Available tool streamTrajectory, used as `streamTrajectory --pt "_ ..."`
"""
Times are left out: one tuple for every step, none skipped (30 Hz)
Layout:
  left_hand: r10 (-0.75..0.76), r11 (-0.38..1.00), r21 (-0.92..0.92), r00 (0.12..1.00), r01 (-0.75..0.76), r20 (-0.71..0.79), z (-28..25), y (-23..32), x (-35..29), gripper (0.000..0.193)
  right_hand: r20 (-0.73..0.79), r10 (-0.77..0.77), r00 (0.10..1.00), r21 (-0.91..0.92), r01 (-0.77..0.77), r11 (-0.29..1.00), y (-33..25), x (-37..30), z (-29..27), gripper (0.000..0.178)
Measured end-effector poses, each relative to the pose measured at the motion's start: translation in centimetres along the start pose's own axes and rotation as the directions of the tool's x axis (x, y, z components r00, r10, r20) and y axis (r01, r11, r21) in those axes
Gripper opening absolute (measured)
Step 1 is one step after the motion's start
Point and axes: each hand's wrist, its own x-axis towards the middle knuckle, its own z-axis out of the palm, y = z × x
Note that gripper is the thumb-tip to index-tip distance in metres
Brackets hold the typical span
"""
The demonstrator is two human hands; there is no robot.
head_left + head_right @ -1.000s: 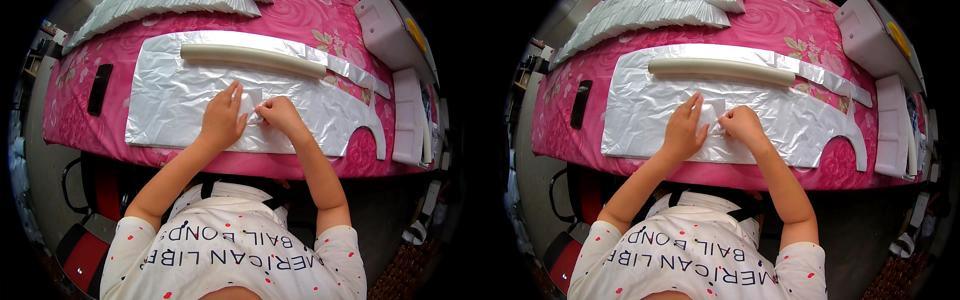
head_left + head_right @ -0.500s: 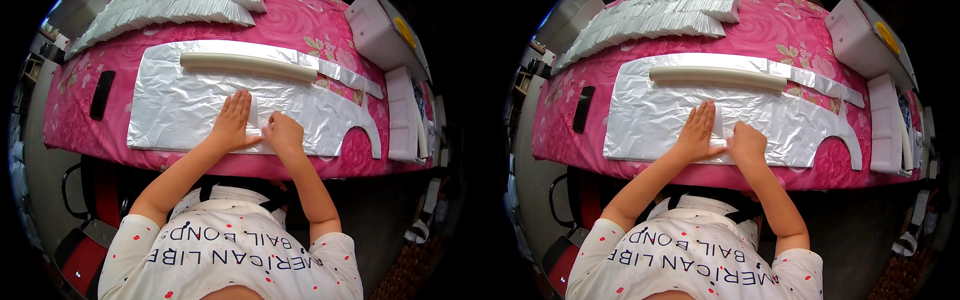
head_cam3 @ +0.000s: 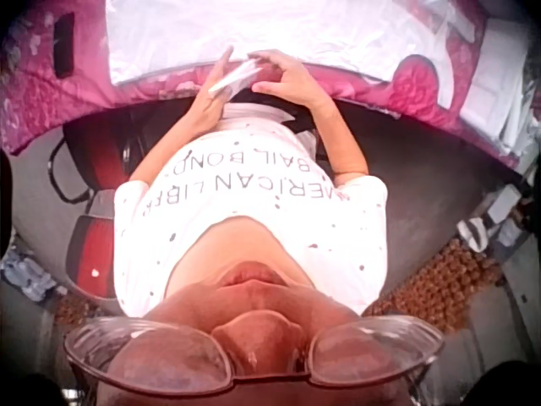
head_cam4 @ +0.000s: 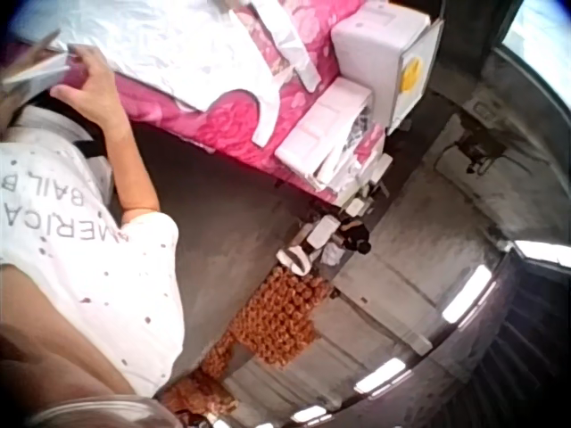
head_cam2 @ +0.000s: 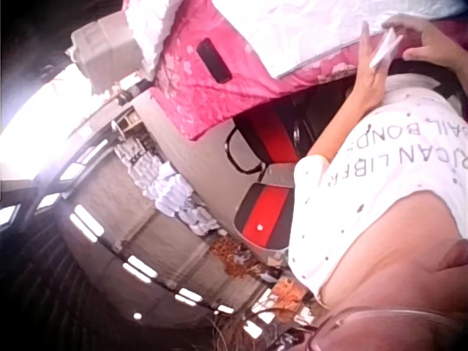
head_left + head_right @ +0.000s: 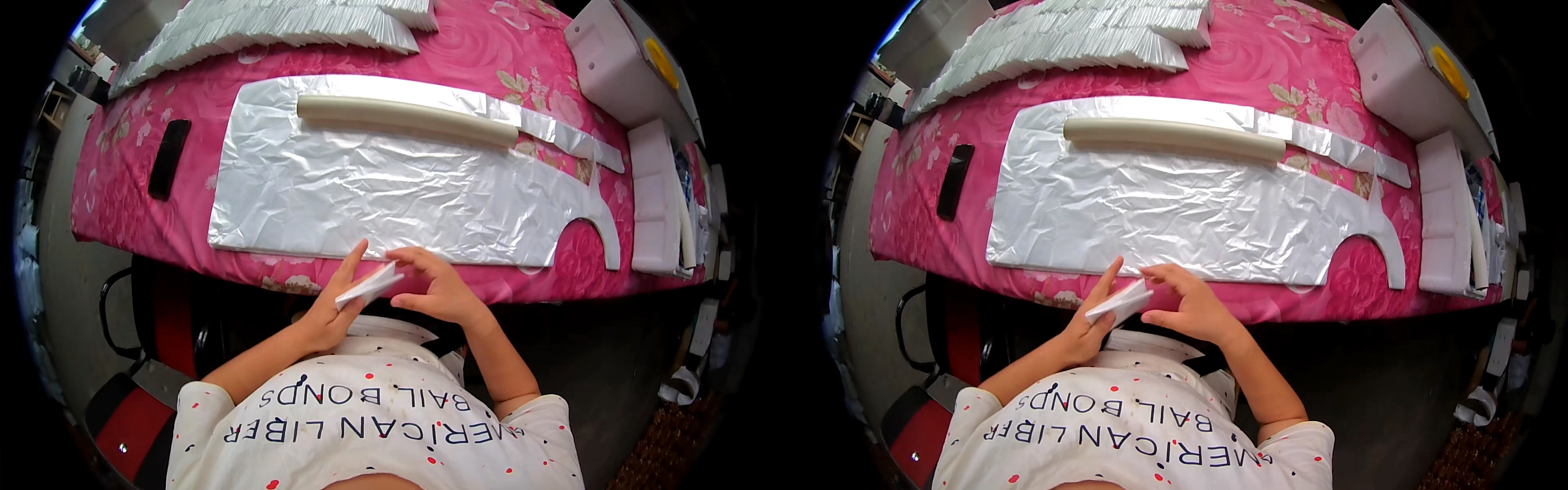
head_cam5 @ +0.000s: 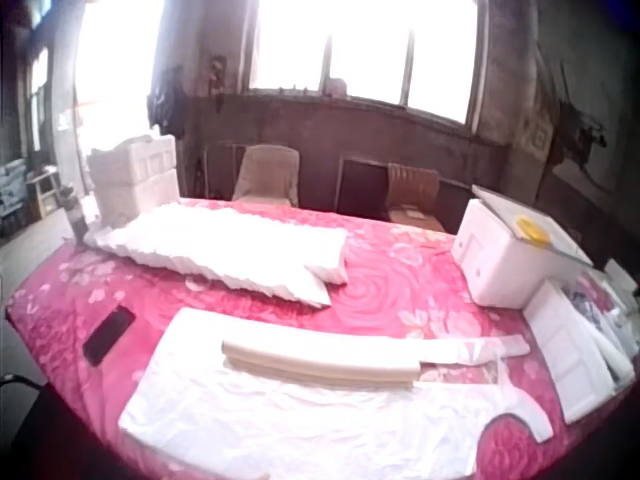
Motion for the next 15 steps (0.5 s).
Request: streamTrajectory --pt "0.001 0.991 -0.136 0.999 -0.005 -0.034 0.2 0.2 -0.1 0.051 0.027 0.082 0.996 0.055 -0.083 0.995 0.2 0.3 0.4 0.046" --pt "-0.008 0.965 -0.263 0.999 -0.005 -0.049 0.4 -0.1 0.0 0.051 0.081 0.042 0.996 0.045 -0.045 0.998 0.4 0.9 0.4 0.039" --pt "0.026 0.983 -0.182 0.997 -0.038 -0.070 0.3 -0.2 0.2 0.051 0.136 0.002 0.991 0.039 -0.007 0.999 0.4 1.5 0.3 0.032" --pt "0.060 0.993 -0.098 0.994 -0.069 -0.091 -0.2 -0.3 0.3 0.052 0.091 -0.018 0.996 0.033 0.015 0.999 0.2 2.2 0.2 0.020" --pt "0.098 0.995 -0.011 0.989 -0.100 -0.106 -0.6 -0.4 0.5 0.053 -0.008 -0.061 0.998 -0.020 0.061 0.998 0.1 2.9 -0.5 0.019" --pt "0.058 0.998 -0.020 0.976 -0.063 -0.210 -0.7 -1.0 0.4 0.054 -0.102 -0.110 0.989 -0.075 0.103 0.992 0.0 4.0 -1.4 0.019" --pt "0.045 0.999 -0.011 0.962 -0.050 -0.269 -1.2 -1.0 0.4 0.054 -0.191 -0.163 0.968 -0.131 0.139 0.981 -0.1 5.4 -2.4 0.018" --pt "0.034 0.999 -0.009 0.945 -0.039 -0.324 -1.7 -0.9 0.6 0.054 -0.335 -0.270 0.902 -0.301 0.169 0.938 -0.2 7.2 -4.3 0.019" --pt "0.020 1.000 -0.005 0.925 -0.024 -0.380 -2.2 -0.6 0.8 0.054 -0.447 -0.391 0.805 -0.461 0.168 0.871 -0.3 9.4 -6.7 0.020" --pt "0.031 0.998 0.060 0.910 -0.007 -0.414 -2.8 0.2 1.0 0.052 -0.405 -0.549 0.731 -0.688 0.152 0.710 0.1 11.9 -9.9 0.021" --pt "0.058 0.992 0.126 0.908 -0.006 -0.415 -3.2 0.2 0.9 0.052 -0.446 -0.677 0.585 -0.770 0.134 0.623 -0.8 14.5 -11.8 0.017" --pt "0.089 0.983 0.185 0.909 -0.013 -0.406 -3.5 0.0 0.8 0.052 -0.408 -0.729 0.550 -0.860 0.037 0.509 -0.8 16.7 -14.5 0.014" --pt "0.116 0.969 0.246 0.910 -0.016 -0.398 -3.5 0.0 0.8 0.052 -0.362 -0.773 0.521 -0.920 -0.064 0.387 -0.2 18.6 -17.0 0.011" --pt "0.144 0.968 0.249 0.901 -0.042 -0.408 -3.4 -0.2 0.9 0.052 -0.335 -0.768 0.547 -0.938 -0.112 0.329 0.5 20.2 -19.0 0.010" --pt "0.165 0.952 0.303 0.902 -0.040 -0.399 -3.5 -0.2 0.9 0.053 -0.311 -0.759 0.572 -0.950 -0.156 0.272 1.5 21.6 -20.7 0.009"
